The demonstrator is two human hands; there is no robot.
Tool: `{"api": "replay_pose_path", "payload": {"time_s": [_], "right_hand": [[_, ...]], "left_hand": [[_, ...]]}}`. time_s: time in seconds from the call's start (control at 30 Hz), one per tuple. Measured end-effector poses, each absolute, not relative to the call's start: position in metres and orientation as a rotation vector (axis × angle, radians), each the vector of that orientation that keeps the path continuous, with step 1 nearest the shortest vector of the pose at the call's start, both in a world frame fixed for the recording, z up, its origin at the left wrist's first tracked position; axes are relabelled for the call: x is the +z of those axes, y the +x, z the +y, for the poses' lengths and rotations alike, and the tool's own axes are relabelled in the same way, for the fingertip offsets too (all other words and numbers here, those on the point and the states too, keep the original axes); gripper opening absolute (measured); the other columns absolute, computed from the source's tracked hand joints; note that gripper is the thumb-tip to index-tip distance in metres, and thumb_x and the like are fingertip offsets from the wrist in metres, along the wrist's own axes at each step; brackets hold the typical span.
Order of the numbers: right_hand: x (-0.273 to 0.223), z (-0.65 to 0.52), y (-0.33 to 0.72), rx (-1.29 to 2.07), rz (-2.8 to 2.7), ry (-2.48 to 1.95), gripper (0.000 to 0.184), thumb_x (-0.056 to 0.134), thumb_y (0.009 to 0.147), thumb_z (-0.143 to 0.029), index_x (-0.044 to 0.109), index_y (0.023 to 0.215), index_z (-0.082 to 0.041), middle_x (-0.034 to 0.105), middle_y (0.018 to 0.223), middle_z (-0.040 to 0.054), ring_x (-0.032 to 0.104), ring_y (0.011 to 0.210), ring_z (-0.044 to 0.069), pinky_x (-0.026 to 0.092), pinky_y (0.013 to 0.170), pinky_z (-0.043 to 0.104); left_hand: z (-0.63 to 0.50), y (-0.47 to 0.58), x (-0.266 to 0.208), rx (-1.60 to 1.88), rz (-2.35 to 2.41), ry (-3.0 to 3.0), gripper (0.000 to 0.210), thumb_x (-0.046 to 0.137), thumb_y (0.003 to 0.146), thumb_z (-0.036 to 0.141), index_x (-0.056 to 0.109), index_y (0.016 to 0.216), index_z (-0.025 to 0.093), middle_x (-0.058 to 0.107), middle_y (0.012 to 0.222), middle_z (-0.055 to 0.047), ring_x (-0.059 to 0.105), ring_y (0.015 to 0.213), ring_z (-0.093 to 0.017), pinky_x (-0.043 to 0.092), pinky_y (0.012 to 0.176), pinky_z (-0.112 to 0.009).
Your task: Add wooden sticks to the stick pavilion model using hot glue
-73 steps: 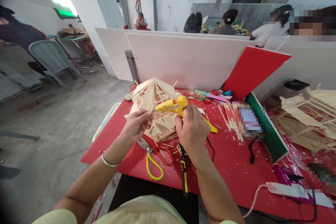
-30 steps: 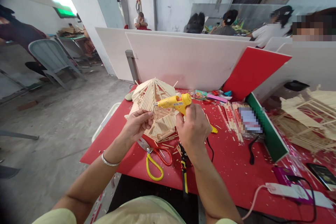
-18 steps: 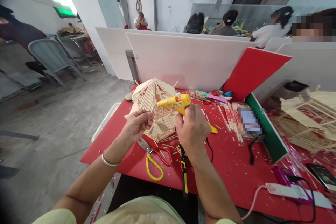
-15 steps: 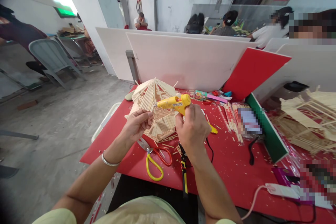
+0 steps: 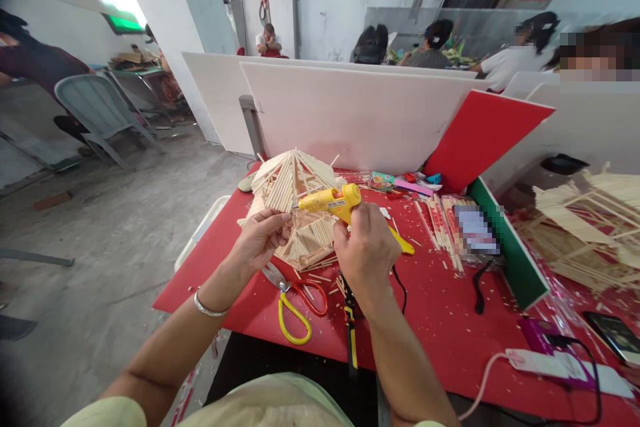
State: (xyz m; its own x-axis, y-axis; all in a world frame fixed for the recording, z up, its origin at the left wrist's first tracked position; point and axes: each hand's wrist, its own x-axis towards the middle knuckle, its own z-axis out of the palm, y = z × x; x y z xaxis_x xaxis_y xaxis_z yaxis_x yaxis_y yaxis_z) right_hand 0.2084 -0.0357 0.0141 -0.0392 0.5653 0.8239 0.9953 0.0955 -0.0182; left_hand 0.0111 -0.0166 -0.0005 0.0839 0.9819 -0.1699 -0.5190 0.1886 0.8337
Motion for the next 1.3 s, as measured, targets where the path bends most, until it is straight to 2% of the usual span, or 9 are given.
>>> {"api": "replay_pose_path", "payload": {"time_s": [0.67,1.07,1.3], "right_hand": [[0.0124,-0.0347,0.2072,-0.794,-1.685,-1.582,0.021,0.053,0.087,-0.028,0.058,0.104,-0.017,0.064,0.088,0.0049,0.059,0.078,0.018,0.033,0.058,0.029],[0.0114,-0.0356,0.2076,-0.709,-1.697,-1.601,0.023,0.05,0.089,-0.028,0.059,0.106,-0.016,0.063,0.089,0.0068,0.057,0.08,0.019,0.033,0.059,0.029],[0.0123,-0.0363,0.207,-0.711,-1.699,-1.603,0.021,0.049,0.089,-0.028,0.058,0.105,-0.016,0.063,0.088,0.0065,0.057,0.081,0.019,0.033,0.059,0.029]], "left_hand": [[-0.0192,0.0077,-0.0067,1.232,0.856,0.752,0.023,0.081,0.065,0.019,0.065,0.08,0.011,0.063,0.055,0.0,0.055,0.044,-0.008,0.046,0.041,-0.015],[-0.0187,0.0086,-0.0084,1.246,0.808,0.726,0.023,0.081,0.069,0.022,0.064,0.079,0.011,0.066,0.067,-0.001,0.058,0.049,-0.007,0.047,0.041,-0.016],[-0.0188,0.008,-0.0091,1.251,0.814,0.715,0.023,0.081,0.068,0.021,0.064,0.08,0.011,0.065,0.067,-0.001,0.058,0.049,-0.007,0.046,0.042,-0.016]]}}
